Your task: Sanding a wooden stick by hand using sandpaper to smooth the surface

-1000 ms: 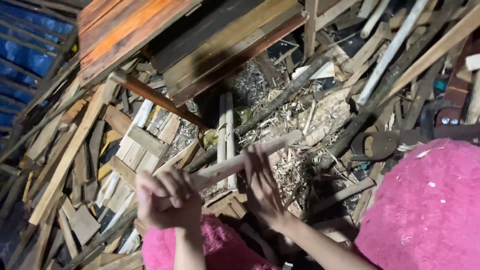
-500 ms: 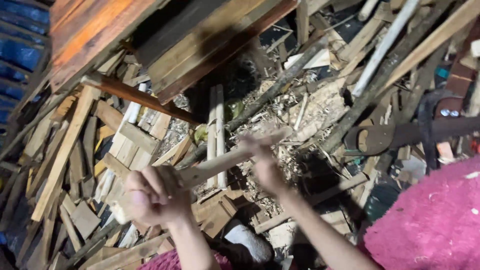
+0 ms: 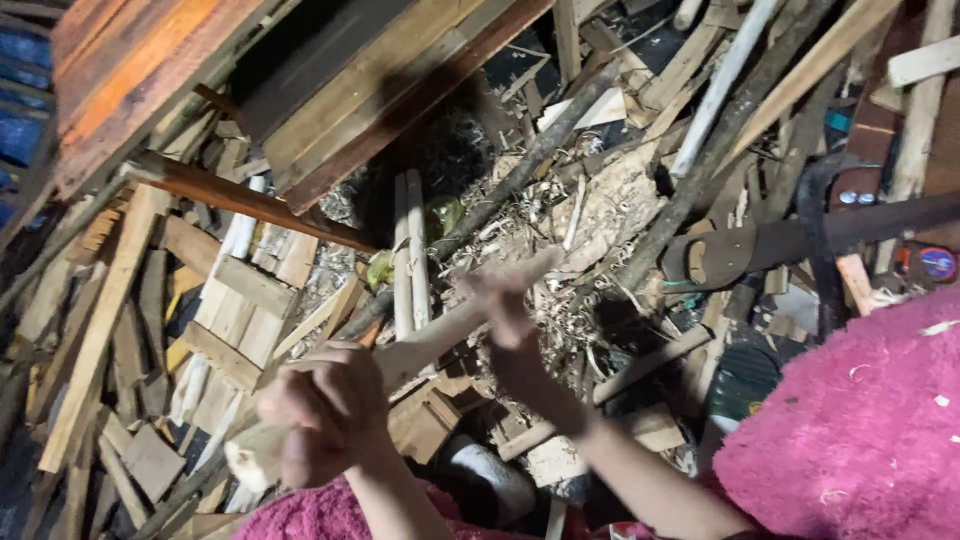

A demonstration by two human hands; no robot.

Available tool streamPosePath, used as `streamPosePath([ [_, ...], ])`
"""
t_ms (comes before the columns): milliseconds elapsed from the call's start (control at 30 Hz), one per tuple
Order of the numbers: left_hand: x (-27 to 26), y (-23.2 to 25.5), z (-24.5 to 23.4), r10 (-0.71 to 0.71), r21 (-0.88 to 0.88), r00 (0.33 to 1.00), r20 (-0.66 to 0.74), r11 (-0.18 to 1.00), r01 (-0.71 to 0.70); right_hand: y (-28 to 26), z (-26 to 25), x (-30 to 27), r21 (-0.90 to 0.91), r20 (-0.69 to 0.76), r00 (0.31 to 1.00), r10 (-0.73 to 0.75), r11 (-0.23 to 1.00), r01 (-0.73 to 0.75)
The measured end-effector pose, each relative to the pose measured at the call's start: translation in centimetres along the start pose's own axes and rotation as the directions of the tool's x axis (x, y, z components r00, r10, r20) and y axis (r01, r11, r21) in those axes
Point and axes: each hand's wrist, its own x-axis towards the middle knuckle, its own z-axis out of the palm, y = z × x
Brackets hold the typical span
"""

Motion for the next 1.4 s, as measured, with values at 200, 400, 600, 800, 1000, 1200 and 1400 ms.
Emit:
streamPosePath([
  [200, -1.8, 0.8, 1.6, 0.032, -0.002, 0.984, -0.174, 0.999, -0.032, -2.2, -0.3, -0.2, 0.554, 0.152, 0.979, 0.138, 0.808, -0.2],
  [400, -1.7, 0.3, 0.3, 0.14, 0.03, 0.975, -0.174, 0.99, -0.137, -1.7, -1.2, -0.2, -0.083, 0.054, 0.953, 0.297, 0.953, -0.292],
  [600, -1.2, 0.3, 2.0, 0.02, -0.126, 0.989, -0.146, 0.991, -0.039, -14.4, -1.4, 3.2, 0.056, 0.118, 0.992, 0.05, 0.997, -0.057],
  [800, -1.9, 0.0, 1.2, 0.034, -0.145, 0.986, -0.161, 0.988, -0.058, -7.7, -0.9, -0.5, 0.428, 0.164, 0.947, 0.275, 0.846, -0.32],
  [1000, -0.8, 0.1, 1.7, 0.034, -0.031, 0.969, -0.245, 0.999, -0.043, -10.1, -2.3, 2.8, 0.375, 0.234, 0.947, 0.222, 0.878, -0.298],
  [1200, -0.9, -0.3, 2.1, 0.068, -0.021, 0.96, -0.272, 0.997, -0.077, -11.5, -3.3, 3.5, 0.442, 0.255, 0.955, 0.155, 0.859, -0.257],
  [1400, -0.3, 0.1, 4.7, 0.034, -0.107, 0.982, -0.184, 0.993, -0.055, -11.2, -2.0, 2.0, 0.236, 0.198, 0.979, -0.046, 0.972, -0.002],
])
